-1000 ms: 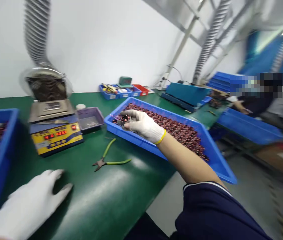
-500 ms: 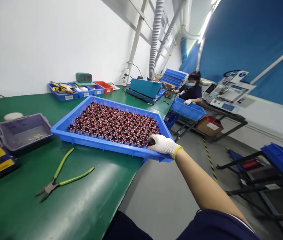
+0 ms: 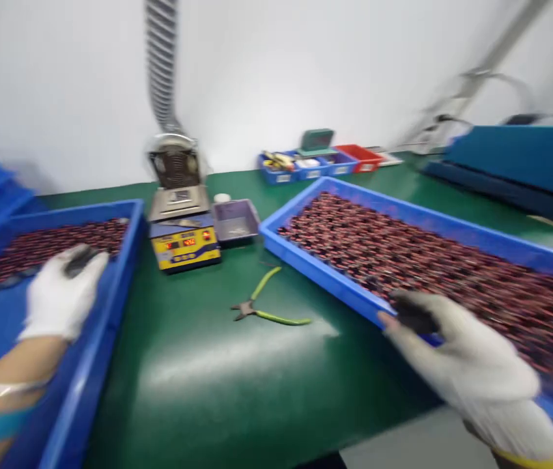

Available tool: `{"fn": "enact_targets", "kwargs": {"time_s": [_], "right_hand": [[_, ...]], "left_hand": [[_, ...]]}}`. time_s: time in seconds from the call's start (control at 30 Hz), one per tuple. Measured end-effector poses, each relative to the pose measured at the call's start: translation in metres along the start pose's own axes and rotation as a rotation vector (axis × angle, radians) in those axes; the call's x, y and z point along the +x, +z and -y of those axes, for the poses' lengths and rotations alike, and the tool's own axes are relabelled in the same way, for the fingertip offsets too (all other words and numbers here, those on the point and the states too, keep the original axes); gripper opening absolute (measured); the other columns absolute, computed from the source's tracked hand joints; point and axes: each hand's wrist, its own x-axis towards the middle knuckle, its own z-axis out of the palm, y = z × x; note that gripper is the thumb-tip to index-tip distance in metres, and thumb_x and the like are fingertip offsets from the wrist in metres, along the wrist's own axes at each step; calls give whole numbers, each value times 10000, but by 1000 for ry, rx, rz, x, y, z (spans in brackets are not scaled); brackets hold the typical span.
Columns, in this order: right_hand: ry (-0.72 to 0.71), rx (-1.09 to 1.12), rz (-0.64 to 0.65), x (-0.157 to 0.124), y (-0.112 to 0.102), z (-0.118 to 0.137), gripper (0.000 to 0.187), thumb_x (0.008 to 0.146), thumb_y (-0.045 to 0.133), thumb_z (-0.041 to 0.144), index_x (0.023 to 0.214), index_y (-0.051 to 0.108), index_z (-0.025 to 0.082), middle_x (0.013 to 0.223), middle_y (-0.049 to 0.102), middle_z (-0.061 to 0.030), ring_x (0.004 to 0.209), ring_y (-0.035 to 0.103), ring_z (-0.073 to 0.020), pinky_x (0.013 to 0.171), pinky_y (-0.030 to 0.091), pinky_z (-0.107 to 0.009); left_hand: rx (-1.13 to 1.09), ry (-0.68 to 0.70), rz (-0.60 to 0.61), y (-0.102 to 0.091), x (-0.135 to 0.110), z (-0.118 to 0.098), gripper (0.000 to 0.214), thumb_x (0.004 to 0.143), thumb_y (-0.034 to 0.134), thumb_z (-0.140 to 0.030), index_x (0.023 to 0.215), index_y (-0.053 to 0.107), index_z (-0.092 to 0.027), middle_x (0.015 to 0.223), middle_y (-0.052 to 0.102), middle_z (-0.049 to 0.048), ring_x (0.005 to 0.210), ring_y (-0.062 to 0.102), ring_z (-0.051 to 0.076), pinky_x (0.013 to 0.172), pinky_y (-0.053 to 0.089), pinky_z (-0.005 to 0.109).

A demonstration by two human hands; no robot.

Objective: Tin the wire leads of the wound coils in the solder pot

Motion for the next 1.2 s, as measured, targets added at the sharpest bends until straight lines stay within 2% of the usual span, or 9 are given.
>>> {"fn": "enact_targets", "kwargs": {"time_s": [0.13, 0.2, 0.27, 0.37, 0.47, 0.8, 0.93, 1.07, 1.2], "right_hand": [[-848, 326, 280, -9, 61, 90, 214, 816, 493, 269, 1010, 568, 218, 923, 650, -70, 801, 617, -177, 699, 464, -280], [-1083, 382, 472, -17, 81, 135, 227, 788, 513, 273, 1000, 572, 219, 927, 639, -64, 789, 597, -172, 682, 444, -276], [-1161, 383, 593, -21, 98, 171, 281, 756, 550, 331, 1009, 570, 212, 951, 627, -63, 783, 580, -183, 651, 427, -283], [-1129, 364, 636, -16, 118, 206, 362, 745, 554, 401, 1057, 559, 217, 1022, 609, -62, 804, 567, -205, 625, 406, -296], [-1103, 384, 630, -6, 129, 220, 372, 750, 544, 406, 1073, 561, 223, 1024, 602, -57, 822, 567, -210, 625, 395, -298], [-1063, 450, 569, -5, 129, 220, 346, 731, 563, 366, 1042, 579, 215, 979, 606, -58, 805, 572, -205, 641, 404, -298], [-1024, 522, 573, -5, 131, 216, 345, 720, 580, 351, 1035, 576, 210, 992, 613, -58, 823, 580, -216, 671, 428, -315], [-805, 804, 510, -2, 131, 217, 450, 681, 630, 290, 1113, 529, 211, 1115, 581, -69, 887, 582, -206, 755, 465, -331], [-457, 1118, 384, 9, 125, 227, 669, 634, 688, 284, 1240, 417, 199, 1215, 518, -99, 890, 595, -174, 797, 501, -315]], "left_hand": [[89, -83, 27, 5, 29, 26, 552, 689, 667, -352, 1175, 541, -122, 1167, 629, 90, 1071, 584, 216, 967, 434, 369], [105, -104, 40, 21, 37, 36, 634, 640, 711, -352, 1207, 522, -137, 1160, 630, 101, 1054, 596, 225, 948, 448, 343], [113, -123, 43, 37, 43, 41, 686, 619, 726, -358, 1236, 499, -162, 1146, 636, 101, 1055, 597, 237, 943, 449, 340], [128, -158, 13, 51, 52, 41, 729, 618, 717, -410, 1265, 463, -188, 1179, 614, 109, 1105, 565, 266, 970, 419, 375], [146, -187, -16, 54, 59, 38, 730, 615, 710, -452, 1253, 462, -200, 1193, 600, 116, 1132, 540, 286, 982, 395, 406], [102, -190, 51, 46, 49, 37, 333, 821, 570, -405, 1026, 597, -144, 1083, 613, 78, 1034, 563, 212, 918, 419, 452], [2, -218, -10, 32, 40, 23, 357, 724, 673, -383, 947, 598, -114, 997, 640, 91, 967, 591, 218, 880, 452, 413], [-147, -190, -72, 9, 14, -5, 503, 622, 712, -433, 967, 557, -102, 998, 651, 118, 926, 614, 225, 853, 474, 363], [-352, -66, 110, 2, -44, -43, 490, 525, 762, -411, 885, 543, -160, 857, 686, 38, 805, 650, 181, 789, 509, 306]]}}
